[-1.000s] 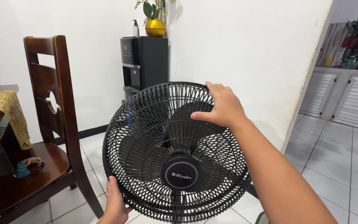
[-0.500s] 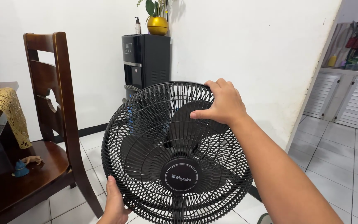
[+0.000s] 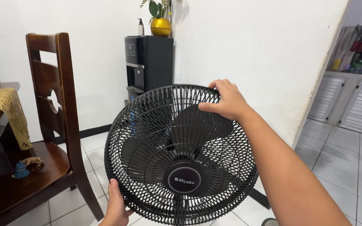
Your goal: The person reassembles a standing electric fan by hand. They attach the fan blades to the motor hub, secure them with a central cap, and then fit the front protective grille, aligning and locking it into place.
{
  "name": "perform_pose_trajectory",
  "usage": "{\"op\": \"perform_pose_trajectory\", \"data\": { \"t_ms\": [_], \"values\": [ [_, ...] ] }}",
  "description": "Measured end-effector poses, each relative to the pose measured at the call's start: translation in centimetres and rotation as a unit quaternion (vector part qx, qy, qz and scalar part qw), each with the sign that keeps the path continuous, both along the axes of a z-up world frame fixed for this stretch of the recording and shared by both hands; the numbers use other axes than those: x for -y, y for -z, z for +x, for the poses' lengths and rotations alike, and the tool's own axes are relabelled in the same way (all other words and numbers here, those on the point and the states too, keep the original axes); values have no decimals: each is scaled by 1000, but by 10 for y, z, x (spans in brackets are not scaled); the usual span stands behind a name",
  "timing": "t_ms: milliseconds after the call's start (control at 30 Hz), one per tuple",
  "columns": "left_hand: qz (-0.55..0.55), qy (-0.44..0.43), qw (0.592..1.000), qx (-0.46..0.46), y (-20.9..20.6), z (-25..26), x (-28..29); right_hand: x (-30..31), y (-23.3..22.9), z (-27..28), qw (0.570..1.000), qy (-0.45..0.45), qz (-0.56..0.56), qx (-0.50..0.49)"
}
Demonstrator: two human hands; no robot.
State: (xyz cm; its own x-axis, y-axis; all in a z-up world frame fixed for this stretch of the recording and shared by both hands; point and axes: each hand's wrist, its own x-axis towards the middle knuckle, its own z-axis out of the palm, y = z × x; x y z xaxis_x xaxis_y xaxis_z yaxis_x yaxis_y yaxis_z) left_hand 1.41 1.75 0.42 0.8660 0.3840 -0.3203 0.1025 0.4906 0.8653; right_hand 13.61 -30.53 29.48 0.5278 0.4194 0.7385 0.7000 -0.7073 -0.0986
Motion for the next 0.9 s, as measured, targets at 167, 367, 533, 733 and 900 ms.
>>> {"op": "perform_pose_trajectory", "data": {
  "t_ms": [167, 367, 533, 733, 900],
  "values": [
    [-7, -7, 1000, -9, 4, 5, -1, -8, -6, -7, 1000, 28, -3, 14],
    [-9, -15, 1000, -5, 4, 7, -1, -13, -8, -20, 999, 39, 7, 25],
    [-3, -22, 1000, -5, 0, 3, -1, -11, -4, -17, 999, 31, 20, 26],
    [8, -13, 1000, -11, -16, -4, -3, -5, -2, -19, 997, 79, 3, 24],
    [13, 10, 1000, -18, -16, -7, -12, -29, -5, -45, 990, 127, -53, 26]
  ]
}}
